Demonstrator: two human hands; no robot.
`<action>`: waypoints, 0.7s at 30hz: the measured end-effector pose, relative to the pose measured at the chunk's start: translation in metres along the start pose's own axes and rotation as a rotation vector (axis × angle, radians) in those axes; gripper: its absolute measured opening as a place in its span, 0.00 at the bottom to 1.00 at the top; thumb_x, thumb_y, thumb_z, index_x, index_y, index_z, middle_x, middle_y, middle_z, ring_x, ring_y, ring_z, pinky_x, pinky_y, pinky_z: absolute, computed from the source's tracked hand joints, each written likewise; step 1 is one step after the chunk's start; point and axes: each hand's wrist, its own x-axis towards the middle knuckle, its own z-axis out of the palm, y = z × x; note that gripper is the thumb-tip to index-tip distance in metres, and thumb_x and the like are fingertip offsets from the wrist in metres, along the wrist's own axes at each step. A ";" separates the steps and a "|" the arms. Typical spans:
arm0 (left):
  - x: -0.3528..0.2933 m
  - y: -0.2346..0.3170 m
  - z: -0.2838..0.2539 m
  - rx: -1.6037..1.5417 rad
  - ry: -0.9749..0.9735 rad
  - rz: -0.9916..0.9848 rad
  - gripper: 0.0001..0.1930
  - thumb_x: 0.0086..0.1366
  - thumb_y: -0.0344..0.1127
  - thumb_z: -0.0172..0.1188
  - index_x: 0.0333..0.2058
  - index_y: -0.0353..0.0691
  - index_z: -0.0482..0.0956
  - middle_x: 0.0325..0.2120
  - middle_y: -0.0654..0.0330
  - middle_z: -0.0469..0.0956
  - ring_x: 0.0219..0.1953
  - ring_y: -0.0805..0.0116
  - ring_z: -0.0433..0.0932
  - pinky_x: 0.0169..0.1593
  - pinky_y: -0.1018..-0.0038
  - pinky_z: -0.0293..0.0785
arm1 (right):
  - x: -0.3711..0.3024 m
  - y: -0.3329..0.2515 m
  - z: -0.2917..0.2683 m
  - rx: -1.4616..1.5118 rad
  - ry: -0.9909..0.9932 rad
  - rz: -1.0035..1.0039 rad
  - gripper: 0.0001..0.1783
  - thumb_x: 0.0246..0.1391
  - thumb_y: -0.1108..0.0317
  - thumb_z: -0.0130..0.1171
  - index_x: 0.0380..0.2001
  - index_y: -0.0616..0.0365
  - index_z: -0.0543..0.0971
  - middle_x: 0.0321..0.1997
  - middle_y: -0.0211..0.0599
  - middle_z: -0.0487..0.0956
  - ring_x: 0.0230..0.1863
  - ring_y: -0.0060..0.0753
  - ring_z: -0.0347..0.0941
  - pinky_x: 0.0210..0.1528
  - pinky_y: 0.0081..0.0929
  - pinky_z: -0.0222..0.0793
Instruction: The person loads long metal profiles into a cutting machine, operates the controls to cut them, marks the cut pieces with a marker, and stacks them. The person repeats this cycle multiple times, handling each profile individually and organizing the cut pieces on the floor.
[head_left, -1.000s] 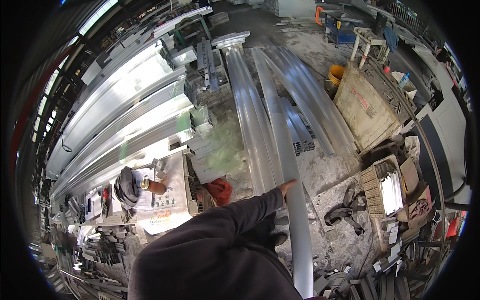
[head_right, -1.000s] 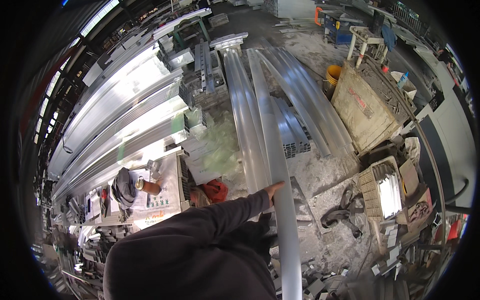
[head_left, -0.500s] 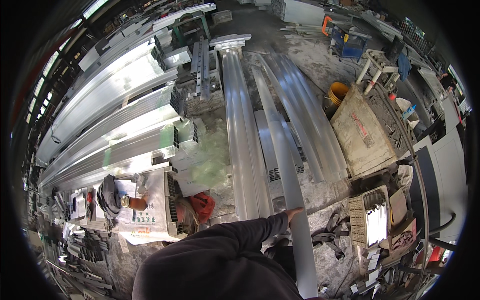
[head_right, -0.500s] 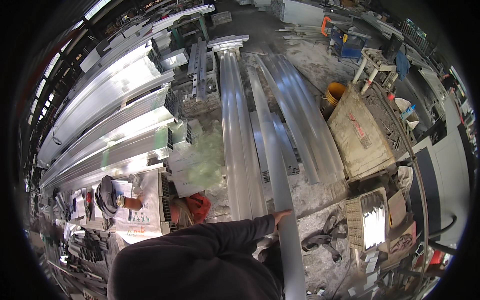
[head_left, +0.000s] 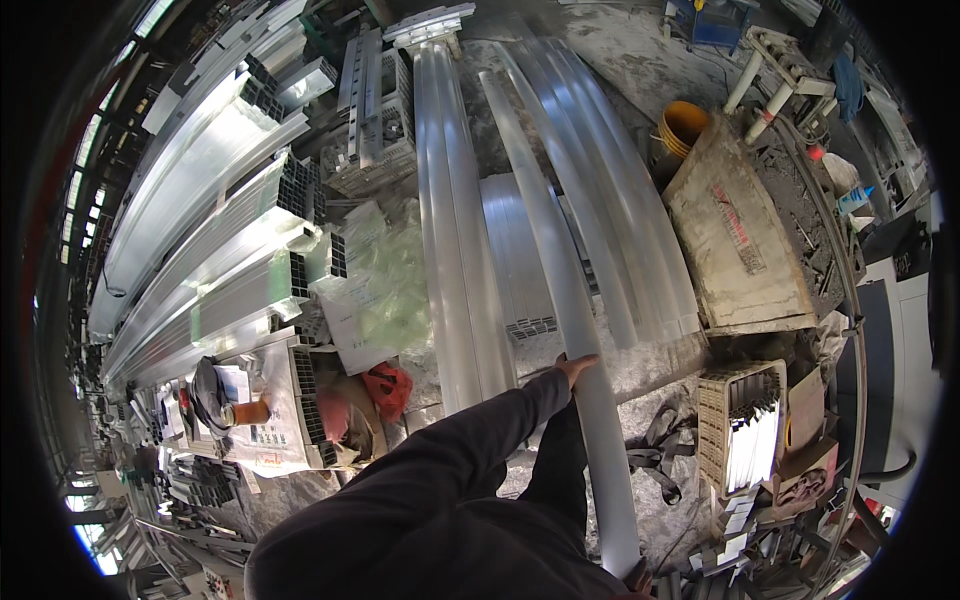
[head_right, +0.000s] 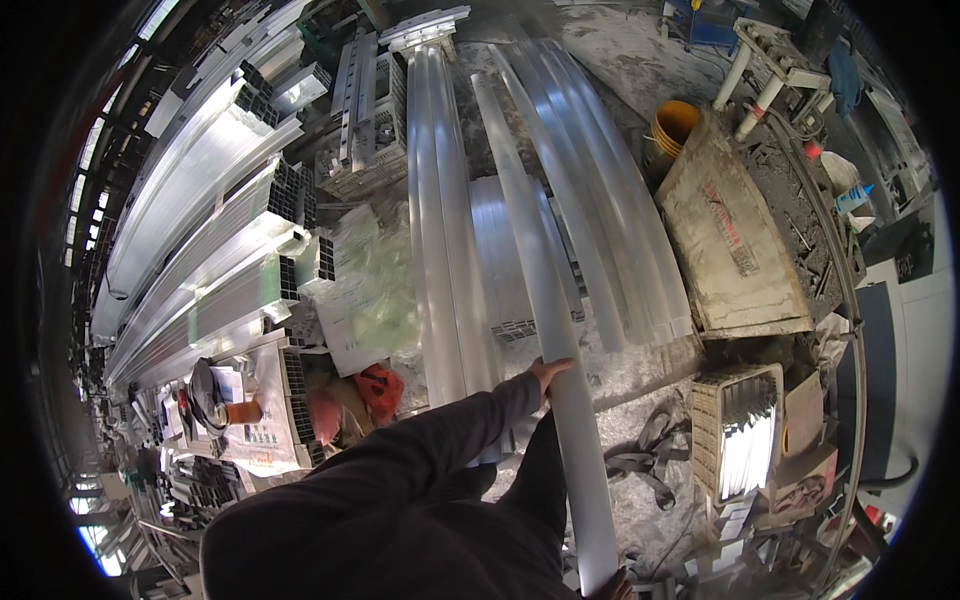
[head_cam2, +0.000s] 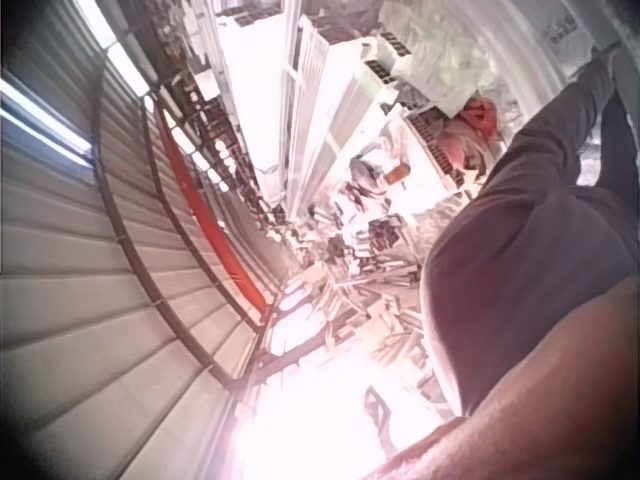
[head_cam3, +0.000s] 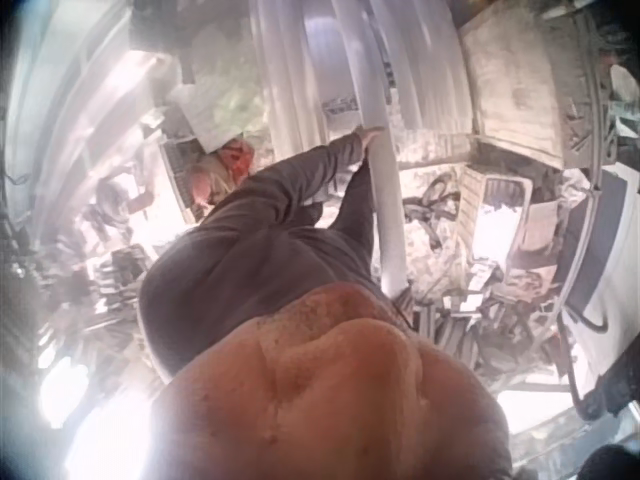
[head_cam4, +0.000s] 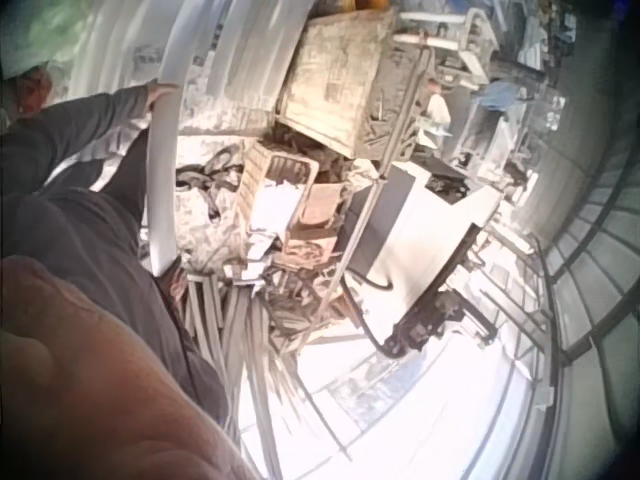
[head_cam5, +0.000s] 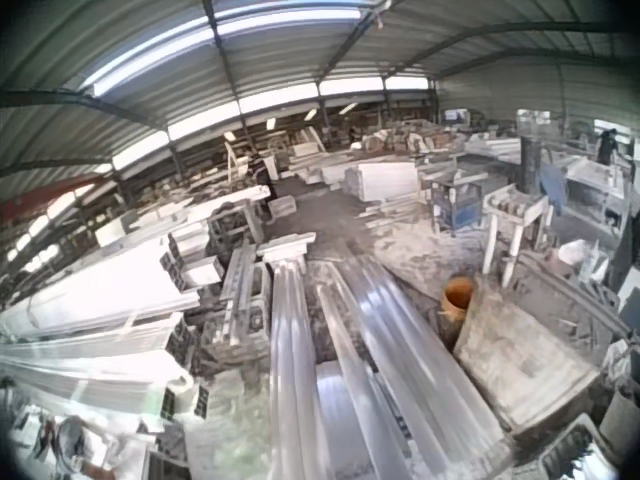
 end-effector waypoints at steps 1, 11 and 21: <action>0.022 0.014 0.010 -0.016 0.005 -0.007 0.31 0.64 0.50 0.77 0.59 0.38 0.81 0.51 0.53 0.85 0.52 0.56 0.84 0.53 0.56 0.81 | 0.027 0.000 -0.003 0.010 0.011 -0.018 0.53 0.41 0.64 0.69 0.73 0.62 0.63 0.52 0.56 0.74 0.56 0.68 0.72 0.59 0.67 0.67; 0.267 0.145 0.049 -0.059 -0.011 0.093 0.27 0.67 0.46 0.74 0.60 0.43 0.77 0.49 0.58 0.84 0.51 0.62 0.83 0.54 0.64 0.78 | 0.422 -0.175 0.015 0.204 0.183 -0.290 0.53 0.41 0.66 0.71 0.74 0.51 0.65 0.52 0.59 0.76 0.58 0.69 0.73 0.57 0.64 0.71; 0.153 0.044 -0.085 -0.177 -0.224 -0.085 0.43 0.74 0.42 0.66 0.81 0.48 0.54 0.71 0.62 0.70 0.68 0.59 0.74 0.68 0.57 0.72 | 0.645 -0.350 0.121 0.309 0.055 -0.131 0.57 0.40 0.64 0.72 0.77 0.30 0.63 0.58 0.45 0.77 0.64 0.57 0.73 0.61 0.60 0.73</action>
